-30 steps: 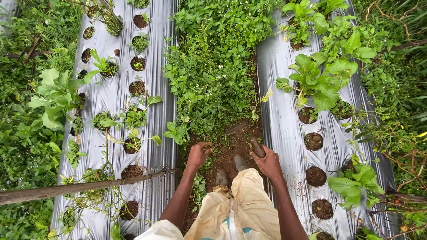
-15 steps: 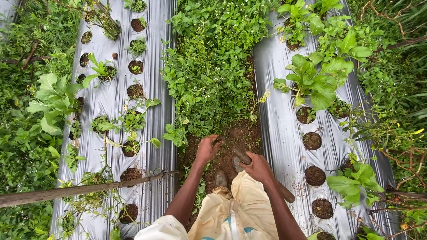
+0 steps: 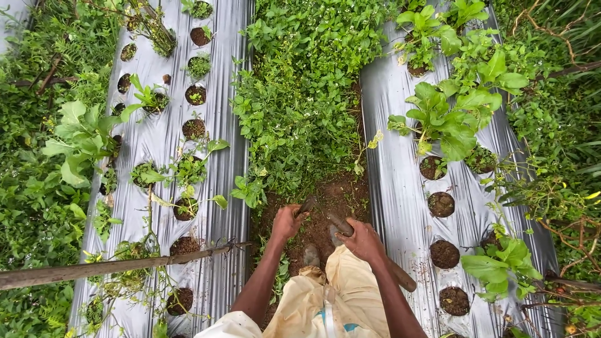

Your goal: The person uses a hoe to loosen soil and remove weeds from a narrow path between raised garden beds covered in plastic sheeting. They gather the uprooted weeds by hand and carry them to a grassy area to discard them.

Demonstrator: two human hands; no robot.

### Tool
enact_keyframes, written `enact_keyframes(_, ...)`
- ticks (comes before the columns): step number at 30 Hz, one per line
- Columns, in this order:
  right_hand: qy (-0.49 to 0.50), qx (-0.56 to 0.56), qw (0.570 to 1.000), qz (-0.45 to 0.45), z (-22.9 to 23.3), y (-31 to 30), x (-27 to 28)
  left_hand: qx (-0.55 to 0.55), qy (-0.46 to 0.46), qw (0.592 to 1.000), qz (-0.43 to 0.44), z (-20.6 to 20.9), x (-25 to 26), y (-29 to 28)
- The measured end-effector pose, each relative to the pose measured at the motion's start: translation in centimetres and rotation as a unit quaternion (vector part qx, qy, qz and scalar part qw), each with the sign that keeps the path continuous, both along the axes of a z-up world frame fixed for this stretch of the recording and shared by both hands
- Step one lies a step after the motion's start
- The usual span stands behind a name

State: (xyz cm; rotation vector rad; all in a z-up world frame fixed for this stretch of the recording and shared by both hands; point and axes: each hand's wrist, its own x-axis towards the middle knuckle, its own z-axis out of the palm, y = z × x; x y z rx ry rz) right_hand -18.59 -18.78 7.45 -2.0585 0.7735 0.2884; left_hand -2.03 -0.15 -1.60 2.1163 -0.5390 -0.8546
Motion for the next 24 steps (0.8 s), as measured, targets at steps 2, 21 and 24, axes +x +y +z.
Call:
enact_keyframes(2,-0.002,0.006,1.0,-0.012,0.4,0.2,0.0,0.011,-0.005,1.0,-0.003,-1.9,0.3,0.8)
enact_keyframes(21,0.039,0.048,0.98,-0.187,-11.8,-13.4,-2.3,-0.016,0.154,0.957,0.245,-17.5,-4.7,4.8)
enact_keyframes(24,0.056,0.068,0.981,-0.172,-11.4,-15.8,-0.4,0.06,0.117,0.961,0.243,-18.0,-4.7,3.1)
